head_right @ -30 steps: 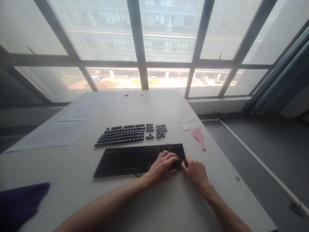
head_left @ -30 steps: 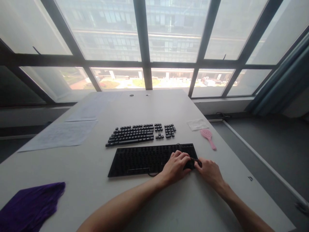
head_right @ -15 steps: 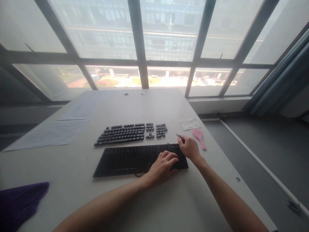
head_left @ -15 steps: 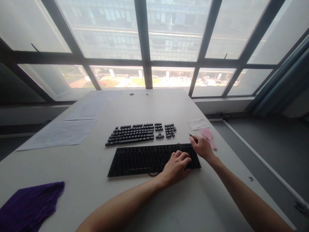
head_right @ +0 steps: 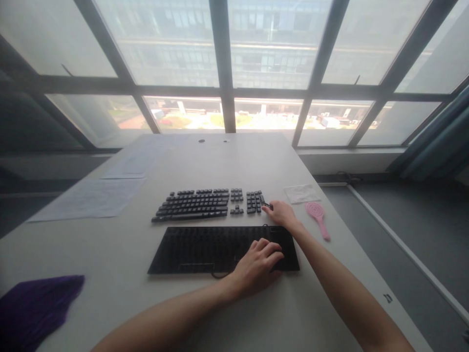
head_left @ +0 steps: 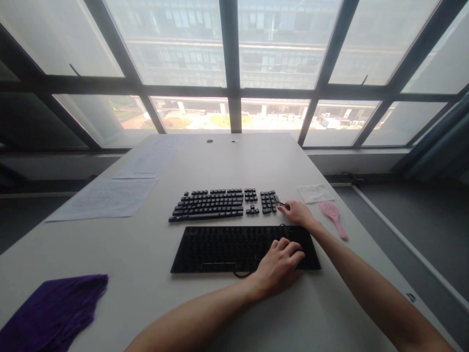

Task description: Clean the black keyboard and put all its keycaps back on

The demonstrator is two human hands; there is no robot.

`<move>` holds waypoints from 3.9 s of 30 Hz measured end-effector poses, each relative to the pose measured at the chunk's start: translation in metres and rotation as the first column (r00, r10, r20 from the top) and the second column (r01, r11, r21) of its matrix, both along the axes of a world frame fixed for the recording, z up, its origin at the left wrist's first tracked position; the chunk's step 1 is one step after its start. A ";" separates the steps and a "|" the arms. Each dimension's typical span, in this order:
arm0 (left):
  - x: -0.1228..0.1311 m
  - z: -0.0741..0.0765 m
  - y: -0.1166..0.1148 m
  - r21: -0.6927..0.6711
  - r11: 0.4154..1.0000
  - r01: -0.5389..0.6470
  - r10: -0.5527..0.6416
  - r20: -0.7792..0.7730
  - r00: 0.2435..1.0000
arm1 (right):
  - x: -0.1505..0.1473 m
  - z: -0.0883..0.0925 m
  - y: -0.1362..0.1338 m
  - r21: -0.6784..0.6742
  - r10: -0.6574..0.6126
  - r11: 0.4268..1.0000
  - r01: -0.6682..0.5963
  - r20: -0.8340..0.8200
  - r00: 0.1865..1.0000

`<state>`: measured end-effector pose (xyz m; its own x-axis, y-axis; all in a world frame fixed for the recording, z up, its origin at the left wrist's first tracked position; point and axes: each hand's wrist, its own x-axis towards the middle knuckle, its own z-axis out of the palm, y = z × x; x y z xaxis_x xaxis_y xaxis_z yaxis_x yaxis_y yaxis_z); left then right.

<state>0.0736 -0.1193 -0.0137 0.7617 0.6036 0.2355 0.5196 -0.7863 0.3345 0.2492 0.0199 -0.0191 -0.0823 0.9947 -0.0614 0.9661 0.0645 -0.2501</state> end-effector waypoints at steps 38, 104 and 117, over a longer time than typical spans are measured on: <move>-0.003 -0.003 0.001 -0.038 0.999 -0.018 0.019 0.017 1.000 | 0.123 0.014 -0.040 0.340 0.307 0.898 -0.278 -0.033 0.951; -0.428 -0.013 -0.102 0.134 0.046 -0.990 0.989 -0.149 0.025 | 0.011 -0.005 -0.159 0.492 0.205 0.864 0.107 -0.539 0.817; -0.329 -0.018 -0.168 -0.020 0.601 -0.799 0.795 -0.082 0.601 | -0.127 -0.001 -0.198 0.605 0.789 0.596 -0.527 -0.318 0.526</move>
<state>-0.2550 -0.2871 -0.0320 -0.0165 0.9869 0.1603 0.9515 -0.0338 0.3059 0.1217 -0.1778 -0.0205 -0.6089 0.5373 0.5835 0.3078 0.8381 -0.4505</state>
